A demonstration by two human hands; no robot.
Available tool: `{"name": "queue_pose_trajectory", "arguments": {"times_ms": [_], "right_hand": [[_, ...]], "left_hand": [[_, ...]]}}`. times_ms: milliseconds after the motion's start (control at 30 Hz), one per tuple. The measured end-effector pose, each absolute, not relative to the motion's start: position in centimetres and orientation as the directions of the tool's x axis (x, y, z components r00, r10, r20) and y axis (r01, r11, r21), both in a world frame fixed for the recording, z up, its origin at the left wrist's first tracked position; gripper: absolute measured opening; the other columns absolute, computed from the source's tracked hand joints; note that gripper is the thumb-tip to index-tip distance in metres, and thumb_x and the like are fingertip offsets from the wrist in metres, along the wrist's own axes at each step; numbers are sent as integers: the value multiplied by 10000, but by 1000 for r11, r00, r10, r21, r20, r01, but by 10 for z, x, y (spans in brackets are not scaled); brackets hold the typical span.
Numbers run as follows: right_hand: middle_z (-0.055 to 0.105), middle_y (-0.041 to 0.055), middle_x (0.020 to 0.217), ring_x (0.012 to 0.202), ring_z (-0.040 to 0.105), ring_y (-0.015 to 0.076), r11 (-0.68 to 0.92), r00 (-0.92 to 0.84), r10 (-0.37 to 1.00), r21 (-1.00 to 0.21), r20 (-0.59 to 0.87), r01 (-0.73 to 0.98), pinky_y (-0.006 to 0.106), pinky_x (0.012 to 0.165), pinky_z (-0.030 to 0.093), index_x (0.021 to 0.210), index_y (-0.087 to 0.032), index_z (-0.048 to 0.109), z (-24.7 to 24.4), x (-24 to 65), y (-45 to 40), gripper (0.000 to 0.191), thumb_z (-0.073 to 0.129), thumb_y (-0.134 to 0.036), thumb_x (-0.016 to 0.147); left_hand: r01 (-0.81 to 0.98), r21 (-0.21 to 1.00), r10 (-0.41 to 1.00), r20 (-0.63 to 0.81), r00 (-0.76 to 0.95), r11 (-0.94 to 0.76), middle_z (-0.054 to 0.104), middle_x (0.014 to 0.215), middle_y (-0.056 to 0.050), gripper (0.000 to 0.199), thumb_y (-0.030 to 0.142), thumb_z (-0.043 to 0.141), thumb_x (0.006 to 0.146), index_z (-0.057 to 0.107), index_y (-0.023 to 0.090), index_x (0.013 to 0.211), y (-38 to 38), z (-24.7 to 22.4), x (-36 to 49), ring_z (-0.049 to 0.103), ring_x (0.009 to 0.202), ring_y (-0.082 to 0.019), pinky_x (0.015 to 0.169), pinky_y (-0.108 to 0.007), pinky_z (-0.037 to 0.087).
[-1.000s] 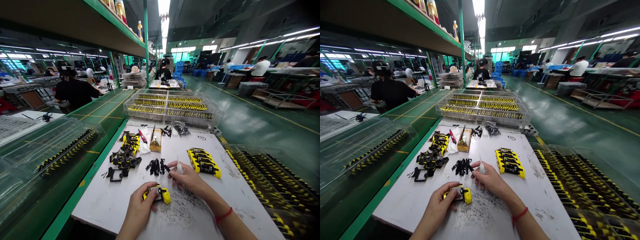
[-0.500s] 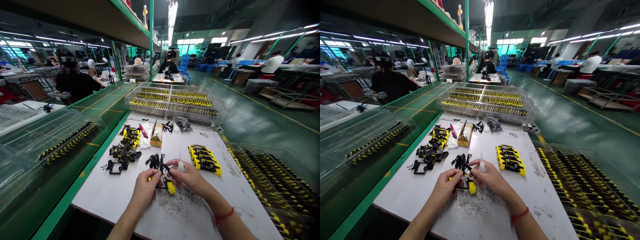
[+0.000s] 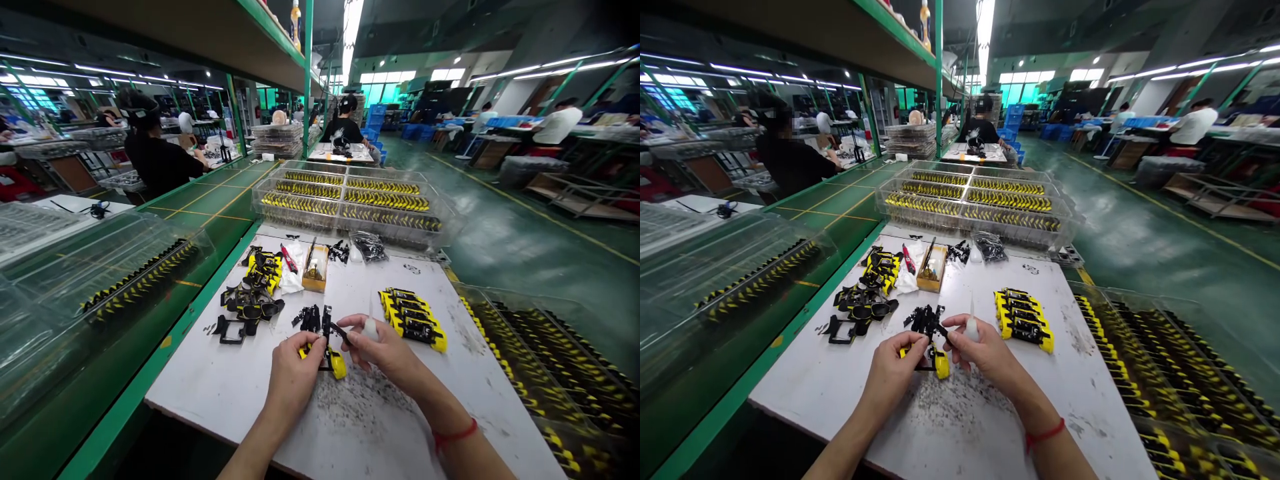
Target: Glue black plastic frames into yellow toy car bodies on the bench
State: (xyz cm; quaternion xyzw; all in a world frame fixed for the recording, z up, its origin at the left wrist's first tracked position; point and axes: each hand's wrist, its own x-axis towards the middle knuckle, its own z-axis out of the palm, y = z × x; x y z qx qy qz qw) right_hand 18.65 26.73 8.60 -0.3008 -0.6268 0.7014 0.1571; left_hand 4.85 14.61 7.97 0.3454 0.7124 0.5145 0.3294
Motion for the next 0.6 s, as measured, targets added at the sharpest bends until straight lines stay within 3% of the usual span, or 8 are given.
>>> {"name": "queue_pose_trajectory", "arguments": {"times_ms": [167, 367, 600], "right_hand": [[627, 17, 722, 537, 523, 104, -133, -801, 570, -982, -185, 132, 212, 428, 383, 1087, -153, 553, 82, 190, 270, 428, 625, -475, 813], [624, 22, 737, 547, 520, 102, -35, -818, 560, -990, -131, 134, 214, 437, 398, 1126, -159, 530, 77, 195, 275, 406, 609, -442, 846], [642, 42, 764, 552, 522, 110, -121, -826, 544, -988, -148, 97, 230, 448, 387, 1185, -160, 489, 76, 198, 279, 424, 589, -426, 870]], "left_hand": [[358, 900, 818, 1, -575, 250, 693, 717, -15, 263, 386, 526, 844, 695, 197, 772, 147, 84, 51, 593, 664, -171, 619, -263, 389], [448, 850, 824, 32, -566, 276, 706, 759, -12, 245, 364, 508, 857, 689, 218, 783, 146, 86, 52, 599, 693, -180, 623, -267, 366], [524, 804, 841, 56, -538, 282, 714, 808, -9, 202, 320, 494, 865, 675, 235, 834, 145, 92, 53, 622, 754, -184, 682, -277, 371]]}}
